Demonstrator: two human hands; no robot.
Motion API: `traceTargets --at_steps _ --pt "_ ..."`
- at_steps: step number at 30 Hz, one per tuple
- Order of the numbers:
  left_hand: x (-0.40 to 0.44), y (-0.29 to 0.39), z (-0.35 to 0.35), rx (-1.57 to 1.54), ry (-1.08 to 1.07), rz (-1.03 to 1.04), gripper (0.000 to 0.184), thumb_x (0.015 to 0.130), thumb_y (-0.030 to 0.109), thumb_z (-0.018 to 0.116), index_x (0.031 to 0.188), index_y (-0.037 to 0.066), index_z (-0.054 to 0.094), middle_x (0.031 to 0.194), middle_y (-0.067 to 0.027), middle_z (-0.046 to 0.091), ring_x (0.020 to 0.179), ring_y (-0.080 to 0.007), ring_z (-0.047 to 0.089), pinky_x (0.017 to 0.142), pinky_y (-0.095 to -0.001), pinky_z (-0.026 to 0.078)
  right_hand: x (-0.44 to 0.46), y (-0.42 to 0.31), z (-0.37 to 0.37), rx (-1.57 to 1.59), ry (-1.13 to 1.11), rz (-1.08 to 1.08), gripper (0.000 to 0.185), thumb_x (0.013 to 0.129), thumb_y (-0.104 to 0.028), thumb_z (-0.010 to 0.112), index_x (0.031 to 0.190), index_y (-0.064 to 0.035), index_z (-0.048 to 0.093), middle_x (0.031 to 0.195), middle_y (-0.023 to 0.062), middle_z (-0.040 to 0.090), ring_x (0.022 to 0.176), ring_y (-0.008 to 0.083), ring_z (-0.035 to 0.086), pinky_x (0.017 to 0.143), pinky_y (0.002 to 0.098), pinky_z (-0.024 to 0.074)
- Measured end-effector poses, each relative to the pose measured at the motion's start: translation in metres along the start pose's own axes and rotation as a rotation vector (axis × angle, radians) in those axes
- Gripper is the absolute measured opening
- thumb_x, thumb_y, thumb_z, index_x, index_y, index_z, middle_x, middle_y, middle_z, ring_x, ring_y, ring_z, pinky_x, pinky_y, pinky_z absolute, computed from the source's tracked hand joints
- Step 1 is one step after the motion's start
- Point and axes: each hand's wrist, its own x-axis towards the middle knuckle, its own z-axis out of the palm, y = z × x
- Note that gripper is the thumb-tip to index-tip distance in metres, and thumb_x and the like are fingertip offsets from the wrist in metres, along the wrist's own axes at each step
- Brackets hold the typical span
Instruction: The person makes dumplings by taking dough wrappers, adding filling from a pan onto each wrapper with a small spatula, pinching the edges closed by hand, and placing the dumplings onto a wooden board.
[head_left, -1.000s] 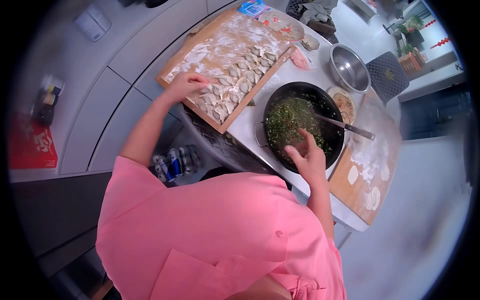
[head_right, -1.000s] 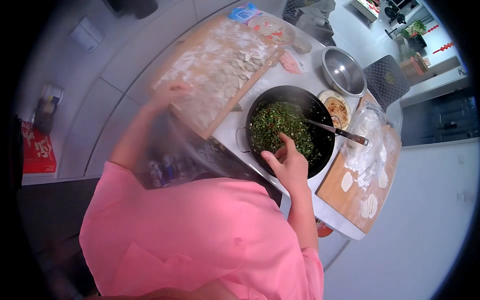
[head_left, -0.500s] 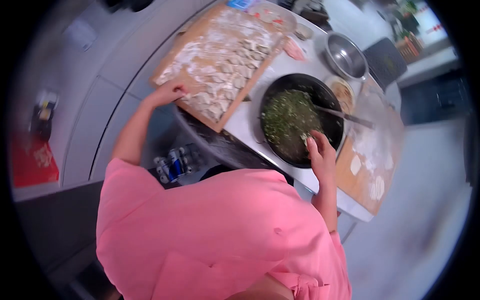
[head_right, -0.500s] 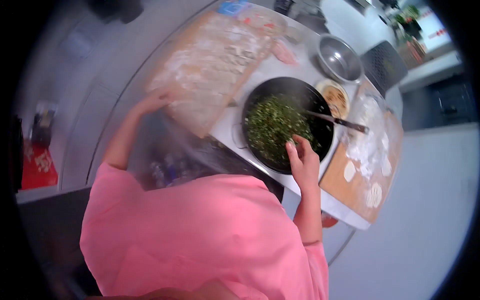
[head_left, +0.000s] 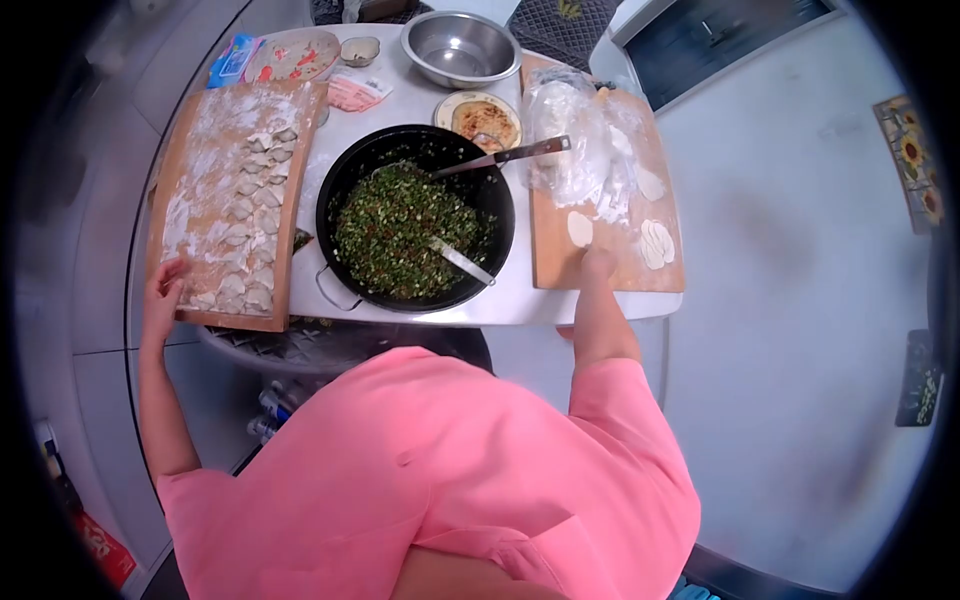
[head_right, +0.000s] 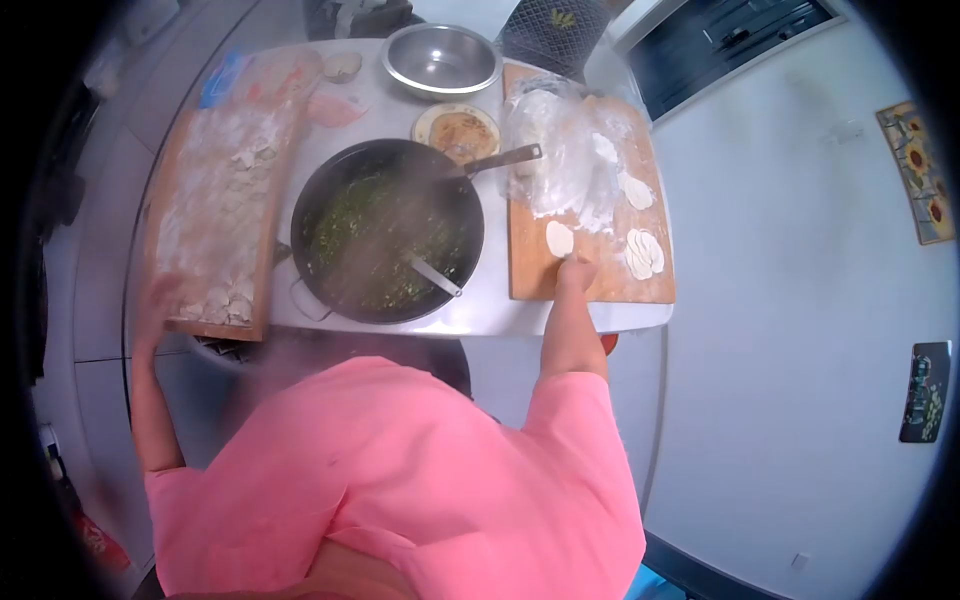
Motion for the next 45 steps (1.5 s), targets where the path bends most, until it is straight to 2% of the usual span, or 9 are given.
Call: traceTargets --at_steps 9,12,18,20,21,25,31,40,45 --pt "0.016 0.101 0.034 -0.007 0.018 0.205 0.031 0.087 0.007 0.052 0.117 -0.002 0.051 0.111 -0.0104 0.058 0.105 -0.0169 0.054 0.093 -0.0283 0.04 0.032 0.011 0.019 -0.345 -0.145 0.069 0.029 0.075 -0.018 0.061 0.09 0.0078 0.061 0.094 0.0245 0.062 0.086 0.0345 0.061 0.081 0.0394 0.0451" --pt "0.001 0.153 0.078 -0.244 -0.046 0.194 0.031 0.088 0.011 0.052 0.117 -0.002 0.051 0.111 -0.0115 0.058 0.104 -0.0174 0.055 0.091 -0.0292 0.042 0.019 -0.003 0.027 0.285 0.085 -0.032 0.019 0.076 -0.014 0.061 0.085 0.0022 0.056 0.084 0.0159 0.06 0.073 0.0262 0.059 0.075 0.0373 0.0487" --pt "0.003 0.175 0.218 -1.224 -0.539 0.135 0.048 0.096 0.026 0.032 0.132 -0.006 0.029 0.135 -0.0214 0.036 0.123 -0.0313 0.039 0.105 -0.0419 0.03 -0.104 -0.155 -0.022 0.867 -0.473 -0.091 0.011 0.08 -0.009 0.059 0.083 -0.0041 0.05 0.076 0.0046 0.052 0.063 0.0102 0.053 0.056 0.0244 0.0484" --pt "-0.007 0.203 0.26 -1.528 -0.492 -0.251 0.052 0.097 0.032 0.026 0.133 -0.005 0.029 0.138 -0.0195 0.033 0.128 -0.0307 0.032 0.108 -0.0415 0.024 -0.158 -0.183 -0.027 0.951 -0.703 -0.086 0.01 0.08 -0.009 0.059 0.08 -0.005 0.05 0.069 0.0006 0.051 0.06 0.0078 0.05 0.054 0.0223 0.0451" --pt "-0.015 0.228 0.272 -1.63 -0.436 -0.468 0.052 0.097 0.034 0.026 0.132 -0.005 0.03 0.138 -0.0185 0.032 0.129 -0.0299 0.03 0.108 -0.0412 0.023 -0.18 -0.19 -0.017 0.935 -0.761 -0.08 0.01 0.08 -0.01 0.059 0.079 -0.0051 0.051 0.067 -0.0007 0.051 0.059 0.0061 0.048 0.054 0.0207 0.0417" --pt "-0.011 0.207 0.297 -1.605 -0.354 -0.236 0.037 0.092 0.024 0.045 0.118 -0.002 0.045 0.116 -0.0138 0.054 0.113 -0.0262 0.049 0.099 -0.0401 0.037 -0.244 -0.185 0.02 0.831 -0.987 -0.096 0.014 0.079 -0.014 0.063 0.081 -0.0009 0.058 0.074 0.0044 0.059 0.067 0.0102 0.053 0.062 0.0249 0.0442" --pt "-0.008 0.155 0.249 -1.259 -0.055 -0.089 0.029 0.09 0.004 0.042 0.117 -0.007 0.042 0.115 -0.0201 0.052 0.112 -0.0296 0.051 0.096 -0.0378 0.042 -0.213 -0.162 0.0 -0.405 -0.529 -1.299 0.029 0.071 -0.021 0.069 0.093 -0.0062 0.055 0.092 0.0103 0.058 0.089 0.0264 0.056 0.069 0.0364 0.0457" --pt "-0.027 0.148 0.232 -1.198 -0.08 -0.27 0.031 0.093 0.004 0.035 0.118 -0.009 0.049 0.116 -0.0115 0.057 0.109 -0.0179 0.053 0.095 -0.0274 0.041 -0.189 -0.136 0.011 -0.676 -0.593 -1.201 0.015 0.075 -0.007 0.055 0.089 -0.0041 0.054 0.086 0.0132 0.061 0.083 0.0284 0.061 0.068 0.0386 0.0501" --pt "-0.034 0.145 0.239 -1.159 -0.084 -0.253 0.035 0.086 0.003 0.043 0.12 -0.006 0.039 0.114 -0.0207 0.052 0.105 -0.0323 0.054 0.089 -0.0427 0.045 -0.18 -0.157 0.002 -0.71 -0.687 -1.004 0.014 0.077 -0.011 0.052 0.086 -0.0023 0.058 0.083 0.0179 0.063 0.081 0.0325 0.062 0.07 0.0419 0.0497"
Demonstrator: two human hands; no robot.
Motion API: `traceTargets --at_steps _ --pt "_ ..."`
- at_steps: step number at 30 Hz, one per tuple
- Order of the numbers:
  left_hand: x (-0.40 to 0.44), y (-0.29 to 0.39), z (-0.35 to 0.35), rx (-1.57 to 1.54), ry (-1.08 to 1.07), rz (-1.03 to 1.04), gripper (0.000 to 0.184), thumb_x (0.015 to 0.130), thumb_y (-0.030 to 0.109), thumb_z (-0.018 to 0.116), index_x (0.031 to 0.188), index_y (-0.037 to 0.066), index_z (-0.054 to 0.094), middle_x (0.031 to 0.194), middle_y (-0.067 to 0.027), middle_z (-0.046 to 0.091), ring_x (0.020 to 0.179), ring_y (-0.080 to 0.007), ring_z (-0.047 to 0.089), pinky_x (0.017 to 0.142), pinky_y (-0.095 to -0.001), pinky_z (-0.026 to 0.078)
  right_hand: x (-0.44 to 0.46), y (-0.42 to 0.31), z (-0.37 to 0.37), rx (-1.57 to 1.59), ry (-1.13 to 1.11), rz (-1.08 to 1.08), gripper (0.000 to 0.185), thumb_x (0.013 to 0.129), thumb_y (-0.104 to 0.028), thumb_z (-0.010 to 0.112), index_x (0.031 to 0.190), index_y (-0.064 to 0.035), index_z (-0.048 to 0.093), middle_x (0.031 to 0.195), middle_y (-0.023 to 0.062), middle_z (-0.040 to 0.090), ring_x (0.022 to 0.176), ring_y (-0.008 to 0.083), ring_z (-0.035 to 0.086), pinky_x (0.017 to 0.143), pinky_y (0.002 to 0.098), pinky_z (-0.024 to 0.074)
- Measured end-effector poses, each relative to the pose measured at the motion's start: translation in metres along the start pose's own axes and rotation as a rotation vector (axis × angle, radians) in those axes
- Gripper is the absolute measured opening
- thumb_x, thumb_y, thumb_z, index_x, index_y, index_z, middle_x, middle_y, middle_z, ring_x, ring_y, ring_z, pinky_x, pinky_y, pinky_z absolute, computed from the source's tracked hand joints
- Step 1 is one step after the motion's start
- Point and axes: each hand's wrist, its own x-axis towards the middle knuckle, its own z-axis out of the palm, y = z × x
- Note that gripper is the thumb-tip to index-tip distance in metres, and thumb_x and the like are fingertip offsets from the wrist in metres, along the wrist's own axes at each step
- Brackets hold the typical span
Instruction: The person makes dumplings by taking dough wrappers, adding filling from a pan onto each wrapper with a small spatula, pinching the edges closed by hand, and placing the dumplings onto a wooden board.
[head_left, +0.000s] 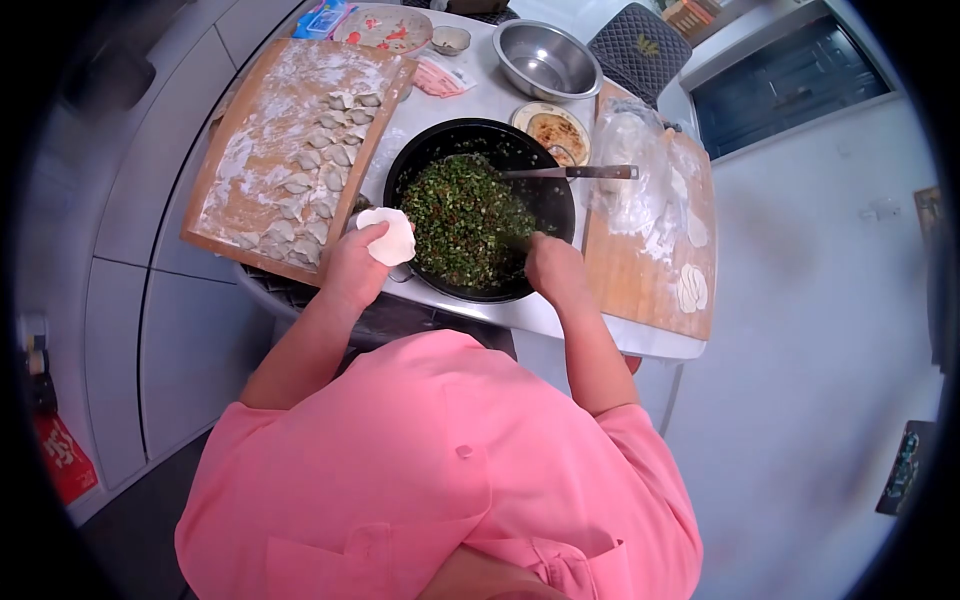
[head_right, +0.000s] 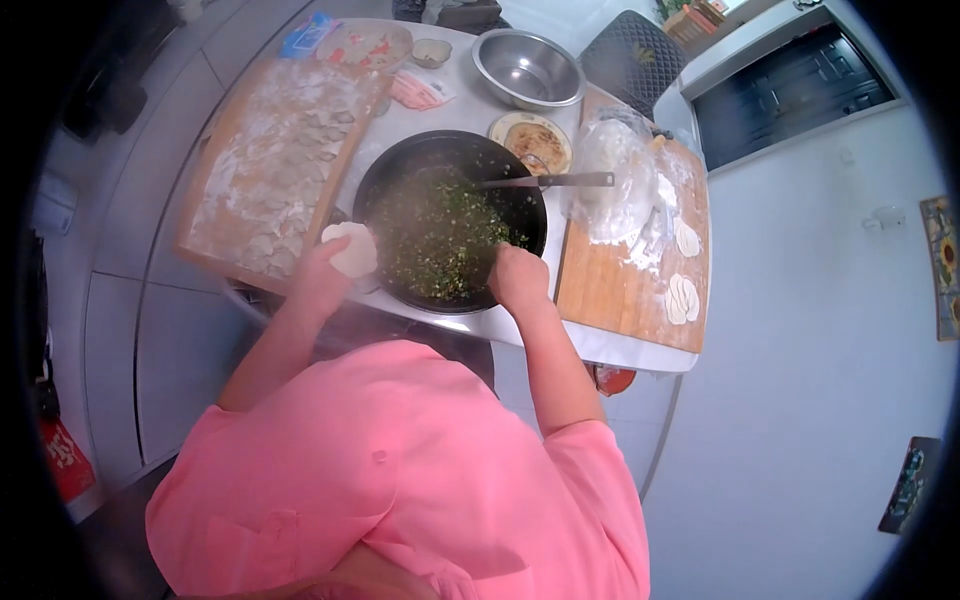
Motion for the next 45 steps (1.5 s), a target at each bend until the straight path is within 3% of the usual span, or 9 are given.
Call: traceTargets --at_steps 8,15,21,26,28,30,31,35,45 --pt "0.004 -0.006 0.002 -0.083 -0.012 -0.078 0.034 0.087 0.006 0.04 0.118 -0.008 0.041 0.111 -0.0202 0.054 0.103 -0.0312 0.056 0.089 -0.0416 0.045 0.02 -0.015 0.042 0.617 -0.18 0.126 0.021 0.081 -0.02 0.056 0.092 -0.0051 0.066 0.084 0.0191 0.064 0.085 0.0346 0.061 0.077 0.0411 0.0463" --pt "-0.007 -0.002 0.023 -0.135 0.149 -0.104 0.035 0.091 0.011 0.037 0.12 -0.009 0.038 0.113 -0.0218 0.053 0.104 -0.0312 0.055 0.091 -0.0415 0.044 0.022 -0.013 0.048 1.083 -0.279 0.198 0.016 0.082 -0.015 0.056 0.082 -0.0012 0.064 0.061 0.0027 0.056 0.054 0.0084 0.049 0.052 0.0237 0.038" --pt "0.001 -0.012 0.026 0.08 0.086 -0.145 0.034 0.093 0.014 0.038 0.119 -0.007 0.038 0.114 -0.0217 0.052 0.103 -0.0318 0.056 0.091 -0.0424 0.044 0.02 -0.013 0.035 1.206 -0.227 0.204 0.015 0.083 -0.015 0.057 0.084 -0.0021 0.065 0.061 0.0004 0.057 0.053 0.0092 0.05 0.05 0.0244 0.0378" --pt "0.041 -0.055 0.01 0.187 -0.063 -0.008 0.035 0.094 0.02 0.037 0.12 -0.003 0.039 0.115 -0.0189 0.052 0.105 -0.0302 0.054 0.091 -0.0464 0.043 0.009 -0.024 0.01 1.101 -0.084 0.117 0.016 0.084 -0.017 0.056 0.087 -0.0037 0.065 0.062 0.0022 0.057 0.053 0.0116 0.05 0.051 0.0275 0.0396" --pt "0.052 -0.059 0.017 0.01 -0.118 -0.011 0.037 0.086 0.021 0.049 0.115 -0.002 0.045 0.109 -0.0179 0.055 0.101 -0.0294 0.056 0.087 -0.0422 0.044 0.002 -0.034 0.004 1.024 -0.006 0.071 0.015 0.084 -0.017 0.056 0.088 -0.0051 0.065 0.064 0.0038 0.058 0.053 0.0142 0.051 0.051 0.0297 0.0412" --pt "0.063 -0.063 0.025 -0.166 -0.174 -0.016 0.041 0.078 0.022 0.061 0.109 -0.001 0.051 0.104 -0.0168 0.059 0.097 -0.0286 0.058 0.083 -0.038 0.046 -0.009 -0.048 -0.003 0.503 0.436 -0.228 0.015 0.084 -0.015 0.056 0.094 -0.009 0.064 0.068 0.0066 0.057 0.058 0.0221 0.055 0.053 0.0351 0.0445" --pt "0.068 -0.063 0.03 -0.254 -0.2 -0.017 0.043 0.073 0.023 0.067 0.107 -0.001 0.053 0.101 -0.0163 0.061 0.095 -0.0282 0.059 0.081 -0.0359 0.047 -0.015 -0.054 -0.011 0.373 0.425 -0.236 0.024 0.08 -0.011 0.057 0.103 -0.0129 0.063 0.073 0.0069 0.055 0.068 0.0263 0.056 0.055 0.0372 0.0467" --pt "0.074 -0.049 0.038 -0.24 -0.196 -0.015 0.039 0.079 0.026 0.057 0.108 0.0 0.052 0.104 -0.0156 0.059 0.097 -0.0281 0.058 0.083 -0.0386 0.045 -0.025 -0.065 -0.004 0.184 0.541 -0.322 0.043 0.074 -0.003 0.058 0.113 -0.019 0.062 0.077 0.0038 0.053 0.071 0.0211 0.056 0.053 0.0337 0.0468" --pt "0.071 -0.017 0.036 0.061 -0.108 0.14 0.039 0.095 0.034 0.033 0.111 0.004 0.049 0.112 -0.014 0.055 0.103 -0.0279 0.054 0.089 -0.0455 0.042 -0.034 -0.052 -0.009 0.248 0.467 -0.347 0.043 0.074 -0.001 0.057 0.113 -0.0179 0.061 0.076 0.0042 0.052 0.07 0.021 0.055 0.053 0.0343 0.0456"
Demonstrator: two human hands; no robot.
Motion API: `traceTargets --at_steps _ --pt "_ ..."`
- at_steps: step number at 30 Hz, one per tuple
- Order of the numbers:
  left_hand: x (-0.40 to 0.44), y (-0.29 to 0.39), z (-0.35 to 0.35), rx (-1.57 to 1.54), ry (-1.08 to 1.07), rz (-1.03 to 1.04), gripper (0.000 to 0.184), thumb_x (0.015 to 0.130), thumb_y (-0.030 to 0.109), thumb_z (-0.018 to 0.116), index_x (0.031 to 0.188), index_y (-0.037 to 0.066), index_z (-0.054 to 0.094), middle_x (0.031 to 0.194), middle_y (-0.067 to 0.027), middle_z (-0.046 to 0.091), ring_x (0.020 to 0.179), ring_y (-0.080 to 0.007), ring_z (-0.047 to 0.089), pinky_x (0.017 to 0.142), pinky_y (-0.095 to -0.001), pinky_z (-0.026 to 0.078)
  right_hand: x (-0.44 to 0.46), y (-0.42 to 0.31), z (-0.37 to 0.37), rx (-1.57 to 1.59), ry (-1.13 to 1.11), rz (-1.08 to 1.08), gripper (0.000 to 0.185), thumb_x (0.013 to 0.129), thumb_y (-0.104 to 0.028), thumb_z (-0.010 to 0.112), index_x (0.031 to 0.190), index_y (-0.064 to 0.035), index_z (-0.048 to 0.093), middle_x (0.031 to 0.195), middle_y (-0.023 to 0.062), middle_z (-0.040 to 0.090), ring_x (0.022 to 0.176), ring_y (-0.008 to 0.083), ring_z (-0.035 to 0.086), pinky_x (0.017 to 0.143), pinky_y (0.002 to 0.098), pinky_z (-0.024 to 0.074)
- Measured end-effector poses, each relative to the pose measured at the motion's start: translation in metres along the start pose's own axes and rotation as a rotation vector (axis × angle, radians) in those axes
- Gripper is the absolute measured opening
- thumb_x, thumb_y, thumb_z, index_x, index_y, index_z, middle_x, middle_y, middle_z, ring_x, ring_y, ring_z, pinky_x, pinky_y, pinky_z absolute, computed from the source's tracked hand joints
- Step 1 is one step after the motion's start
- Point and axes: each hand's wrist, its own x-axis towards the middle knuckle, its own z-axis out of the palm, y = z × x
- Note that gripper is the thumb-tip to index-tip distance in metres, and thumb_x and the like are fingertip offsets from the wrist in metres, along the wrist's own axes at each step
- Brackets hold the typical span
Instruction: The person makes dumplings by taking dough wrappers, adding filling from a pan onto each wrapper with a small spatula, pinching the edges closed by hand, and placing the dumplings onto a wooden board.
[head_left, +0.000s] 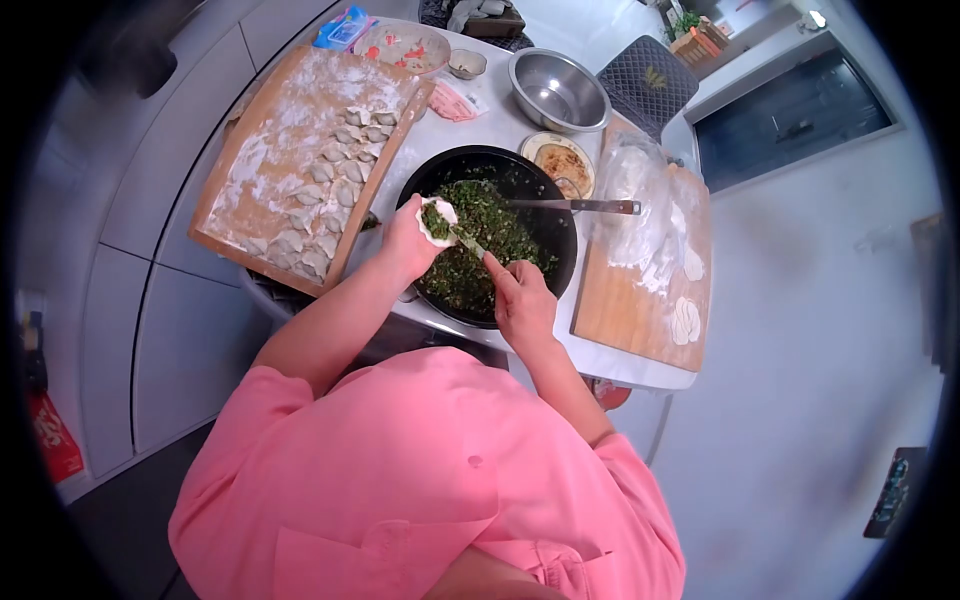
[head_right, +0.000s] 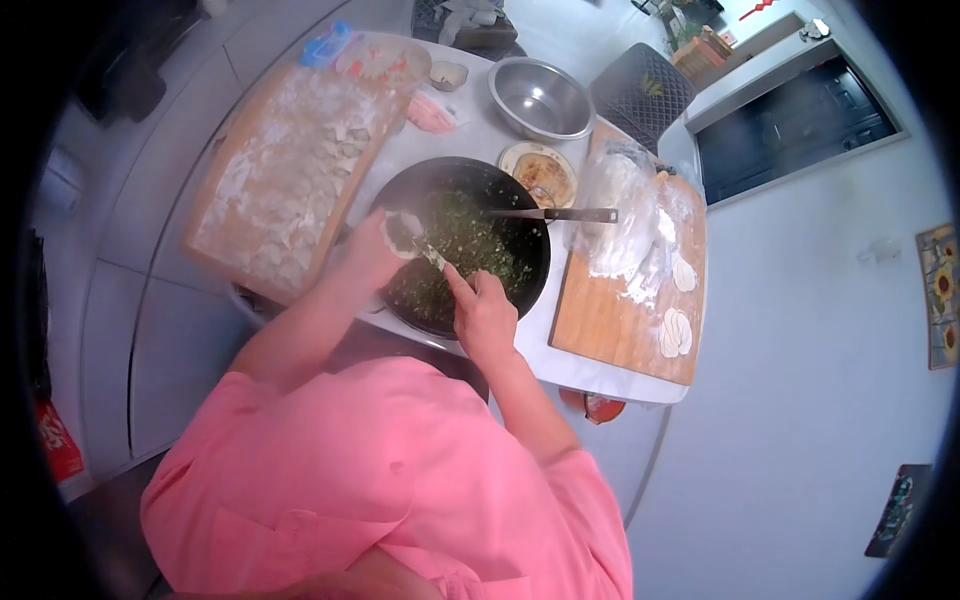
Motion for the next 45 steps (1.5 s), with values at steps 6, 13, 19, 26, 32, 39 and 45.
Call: traceTargets --at_steps 6,13,19,26,32,39,45 --pt "-0.016 0.007 0.02 -0.208 -0.008 -0.235 0.046 0.096 0.042 0.027 0.115 0.005 0.048 0.113 -0.0128 0.055 0.105 -0.0264 0.053 0.091 -0.0463 0.04 0.017 -0.009 0.006 0.024 0.034 0.032 0.04 0.072 -0.003 0.058 0.11 -0.0171 0.062 0.078 0.0052 0.05 0.074 0.023 0.054 0.053 0.0363 0.0465" --pt "-0.019 0.009 0.014 0.01 -0.037 -0.097 0.049 0.096 0.044 0.027 0.115 0.005 0.047 0.113 -0.0123 0.055 0.104 -0.0258 0.053 0.091 -0.0464 0.041 0.015 -0.01 0.007 0.036 0.057 0.017 0.037 0.075 -0.003 0.058 0.109 -0.0164 0.063 0.075 0.0053 0.051 0.067 0.022 0.054 0.052 0.0338 0.0441" --pt "-0.022 0.01 0.016 0.061 -0.036 -0.085 0.051 0.095 0.046 0.026 0.115 0.004 0.047 0.113 -0.0118 0.055 0.104 -0.0253 0.053 0.09 -0.0466 0.041 0.013 -0.014 0.009 0.043 0.026 -0.019 0.034 0.078 -0.005 0.058 0.11 -0.016 0.063 0.072 0.0053 0.05 0.064 0.0225 0.054 0.053 0.0345 0.044" --pt "-0.028 0.01 0.015 0.109 -0.06 -0.091 0.049 0.095 0.045 0.029 0.116 0.004 0.047 0.112 -0.0115 0.054 0.104 -0.0255 0.053 0.09 -0.0466 0.041 0.018 0.01 0.004 0.037 0.055 0.245 0.028 0.08 -0.007 0.055 0.107 -0.0124 0.061 0.079 0.0094 0.054 0.073 0.0283 0.056 0.061 0.0392 0.0464" --pt "-0.025 0.015 0.013 0.104 -0.046 -0.021 0.045 0.095 0.042 0.031 0.114 0.004 0.047 0.112 -0.0121 0.055 0.104 -0.0257 0.053 0.09 -0.045 0.042 -0.001 -0.001 -0.004 0.418 -0.058 0.291 0.022 0.084 -0.008 0.052 0.103 -0.0086 0.063 0.09 0.0142 0.063 0.081 0.0317 0.061 0.069 0.0368 0.0484" --pt "-0.027 0.023 0.013 0.091 0.039 0.004 0.041 0.096 0.038 0.034 0.114 0.003 0.047 0.111 -0.0127 0.055 0.104 -0.0261 0.054 0.091 -0.0436 0.042 -0.004 0.023 -0.001 0.065 -0.083 0.445 0.018 0.084 -0.013 0.051 0.097 -0.0084 0.064 0.088 0.014 0.064 0.077 0.0322 0.062 0.065 0.041 0.0484" --pt "-0.023 0.013 -0.012 0.093 -0.009 0.11 0.041 0.096 0.037 0.034 0.116 0.003 0.044 0.113 -0.0136 0.053 0.105 -0.0277 0.053 0.091 -0.0471 0.042 0.004 0.042 0.008 -0.175 -0.307 0.427 0.019 0.083 -0.018 0.05 0.091 -0.0086 0.066 0.082 0.014 0.065 0.077 0.0341 0.062 0.067 0.0436 0.0479"
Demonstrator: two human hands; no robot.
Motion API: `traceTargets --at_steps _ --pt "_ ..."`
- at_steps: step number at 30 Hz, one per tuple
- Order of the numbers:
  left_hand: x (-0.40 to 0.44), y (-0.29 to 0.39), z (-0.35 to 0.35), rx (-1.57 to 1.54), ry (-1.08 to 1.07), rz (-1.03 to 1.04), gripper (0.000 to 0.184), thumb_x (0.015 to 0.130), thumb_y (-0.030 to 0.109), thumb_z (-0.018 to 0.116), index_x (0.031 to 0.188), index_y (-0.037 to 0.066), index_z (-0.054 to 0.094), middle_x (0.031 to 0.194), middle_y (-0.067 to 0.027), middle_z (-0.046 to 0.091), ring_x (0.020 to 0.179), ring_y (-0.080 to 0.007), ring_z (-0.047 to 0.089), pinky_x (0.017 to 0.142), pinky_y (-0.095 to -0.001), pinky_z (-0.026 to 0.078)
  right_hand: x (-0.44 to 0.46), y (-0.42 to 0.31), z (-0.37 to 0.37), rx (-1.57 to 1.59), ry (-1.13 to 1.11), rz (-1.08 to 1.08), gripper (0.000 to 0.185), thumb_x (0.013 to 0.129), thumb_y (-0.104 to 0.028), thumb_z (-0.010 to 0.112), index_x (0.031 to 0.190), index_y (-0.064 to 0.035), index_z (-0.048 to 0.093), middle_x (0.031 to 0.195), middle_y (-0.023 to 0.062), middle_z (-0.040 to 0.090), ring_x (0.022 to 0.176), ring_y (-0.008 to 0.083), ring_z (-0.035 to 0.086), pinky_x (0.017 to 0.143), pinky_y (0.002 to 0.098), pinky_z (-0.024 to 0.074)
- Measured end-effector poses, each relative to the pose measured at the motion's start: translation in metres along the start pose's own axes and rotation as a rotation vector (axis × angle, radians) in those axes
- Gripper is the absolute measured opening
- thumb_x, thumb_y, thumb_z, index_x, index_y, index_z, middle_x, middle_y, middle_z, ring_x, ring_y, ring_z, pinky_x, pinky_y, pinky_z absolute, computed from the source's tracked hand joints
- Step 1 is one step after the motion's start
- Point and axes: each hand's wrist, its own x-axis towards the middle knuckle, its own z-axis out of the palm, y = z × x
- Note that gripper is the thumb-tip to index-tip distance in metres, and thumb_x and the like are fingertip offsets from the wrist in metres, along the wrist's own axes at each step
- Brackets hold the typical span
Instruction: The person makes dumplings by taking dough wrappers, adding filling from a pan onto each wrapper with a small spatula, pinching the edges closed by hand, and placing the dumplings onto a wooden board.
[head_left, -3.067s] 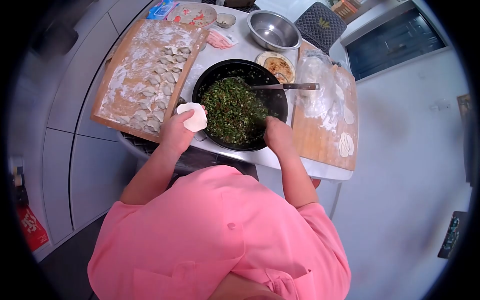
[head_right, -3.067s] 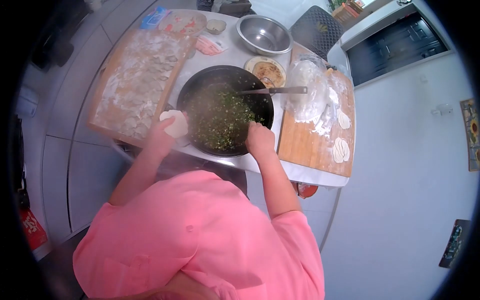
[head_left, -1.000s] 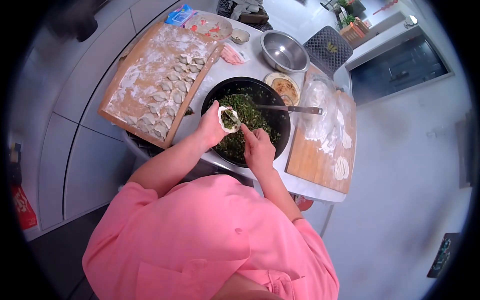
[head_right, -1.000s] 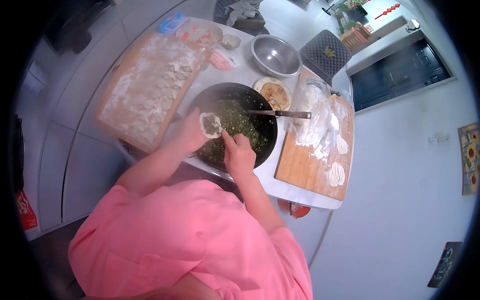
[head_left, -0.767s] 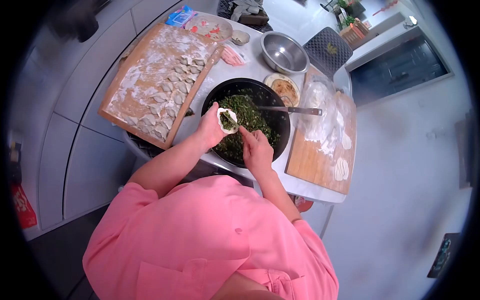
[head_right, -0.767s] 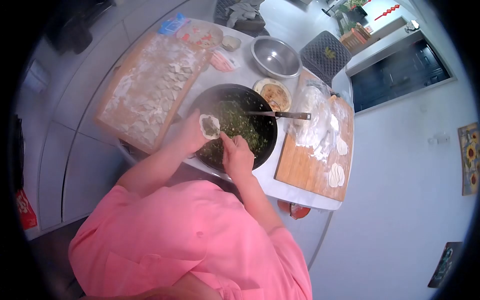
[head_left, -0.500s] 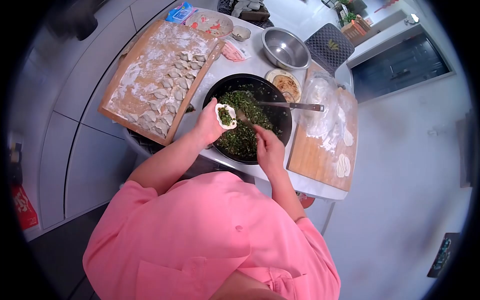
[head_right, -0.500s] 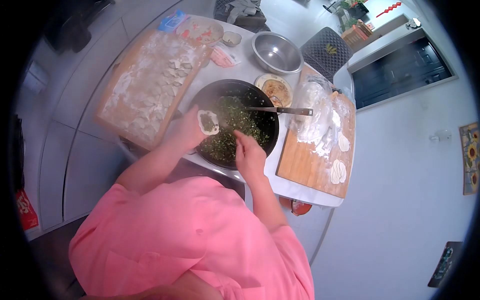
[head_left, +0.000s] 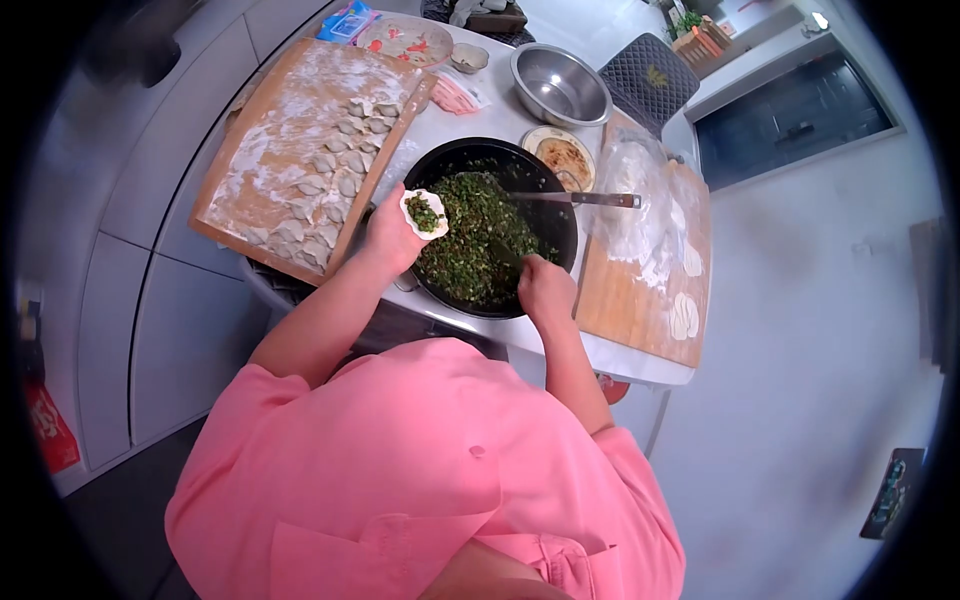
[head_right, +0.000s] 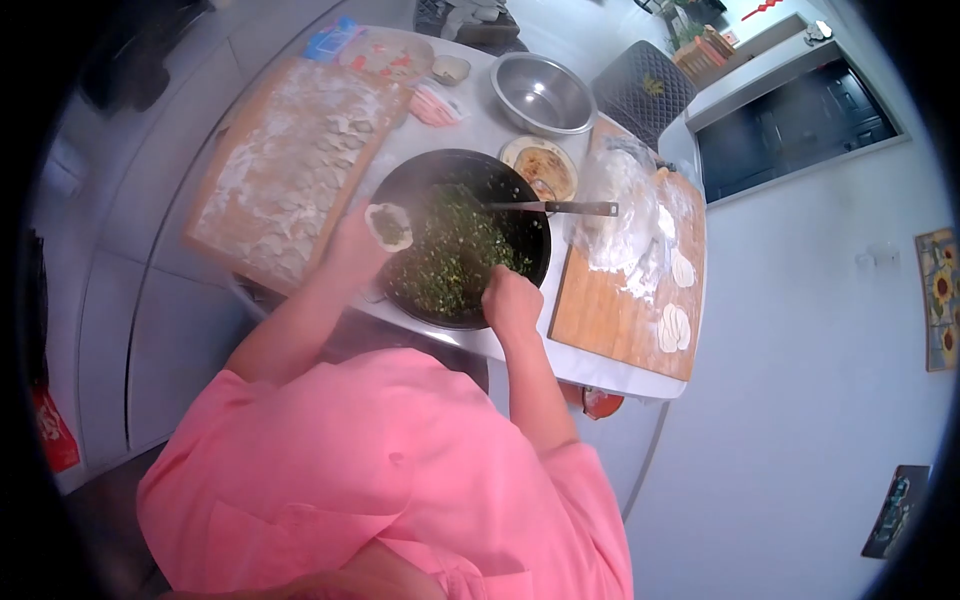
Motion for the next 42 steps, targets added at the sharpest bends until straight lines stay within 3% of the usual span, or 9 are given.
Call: traceTargets --at_steps 4,6,9,14,27,34,36,39,42 --pt "-0.002 0.001 -0.002 -0.055 -0.024 -0.053 0.042 0.096 0.037 0.031 0.116 0.003 0.044 0.114 -0.0147 0.052 0.105 -0.0296 0.052 0.091 -0.0488 0.041 0.013 0.002 0.039 0.339 -0.06 0.009 0.024 0.082 -0.02 0.051 0.093 -0.0069 0.068 0.079 0.0184 0.064 0.075 0.0347 0.063 0.068 0.0437 0.0483" --pt "0.001 0.005 -0.002 -0.508 0.113 -0.349 0.042 0.096 0.037 0.031 0.116 0.003 0.044 0.114 -0.0142 0.053 0.105 -0.0284 0.053 0.091 -0.0478 0.041 0.017 0.004 0.048 0.436 -0.099 0.055 0.024 0.082 -0.019 0.052 0.095 -0.0066 0.068 0.074 0.0175 0.064 0.068 0.0286 0.064 0.064 0.0389 0.0487" --pt "-0.005 0.01 -0.002 -0.514 0.166 -0.389 0.042 0.096 0.037 0.031 0.116 0.003 0.044 0.113 -0.0131 0.054 0.104 -0.0268 0.053 0.09 -0.0466 0.042 0.017 0.007 0.043 0.916 -0.251 0.182 0.022 0.082 -0.013 0.053 0.095 -0.0019 0.067 0.065 0.0055 0.061 0.056 0.0096 0.054 0.053 0.0248 0.0419" --pt "-0.012 0.0 -0.005 -0.543 0.096 -0.362 0.041 0.096 0.037 0.032 0.116 0.004 0.044 0.112 -0.012 0.054 0.103 -0.0255 0.054 0.09 -0.0456 0.042 0.013 0.005 0.025 1.005 -0.204 0.187 0.022 0.083 -0.012 0.054 0.096 0.0011 0.066 0.063 0.0014 0.057 0.055 0.008 0.05 0.051 0.0229 0.0378" --pt "-0.023 0.006 0.024 0.001 -0.052 -0.209 0.042 0.096 0.04 0.032 0.116 0.006 0.046 0.112 -0.0101 0.054 0.103 -0.0247 0.053 0.089 -0.0459 0.041 0.001 0.007 0.008 1.283 -0.202 0.266 0.022 0.084 -0.011 0.054 0.099 0.0012 0.064 0.065 -0.0002 0.055 0.056 0.006 0.047 0.05 0.0197 0.0341" --pt "-0.025 0.009 0.034 0.0 -0.137 -0.173 0.046 0.096 0.041 0.029 0.122 0.006 0.044 0.118 -0.0106 0.052 0.109 -0.0248 0.05 0.092 -0.0464 0.039 -0.009 -0.012 -0.003 1.207 -0.175 0.205 0.022 0.086 -0.012 0.054 0.101 0.001 0.064 0.066 -0.0008 0.055 0.057 0.0057 0.047 0.051 0.0201 0.0352" --pt "-0.017 -0.007 0.028 -0.082 -0.18 -0.151 0.046 0.096 0.041 0.028 0.123 0.006 0.044 0.119 -0.0105 0.052 0.11 -0.0251 0.05 0.092 -0.0468 0.039 -0.015 -0.021 -0.002 1.101 -0.021 0.06 0.022 0.087 -0.012 0.052 0.101 -0.0005 0.064 0.064 -0.0008 0.055 0.058 0.0057 0.048 0.053 0.0229 0.0383" --pt "-0.003 -0.032 0.017 -0.143 -0.319 -0.018 0.047 0.096 0.041 0.027 0.122 0.006 0.044 0.119 -0.0106 0.052 0.109 -0.0251 0.051 0.093 -0.0472 0.039 -0.027 -0.032 -0.003 0.709 0.135 -0.113 0.023 0.085 -0.011 0.054 0.106 -0.0101 0.063 0.068 0.0039 0.055 0.062 0.016 0.054 0.056 0.0312 0.044" --pt "0.002 -0.032 0.016 -0.234 -0.278 -0.157 0.047 0.095 0.042 0.028 0.12 0.006 0.045 0.118 -0.011 0.053 0.108 -0.0252 0.051 0.093 -0.0463 0.04 -0.035 -0.042 -0.005 0.427 0.267 -0.258 0.032 0.08 -0.008 0.058 0.111 -0.017 0.062 0.073 0.0075 0.052 0.068 0.0258 0.055 0.056 0.0369 0.0458"
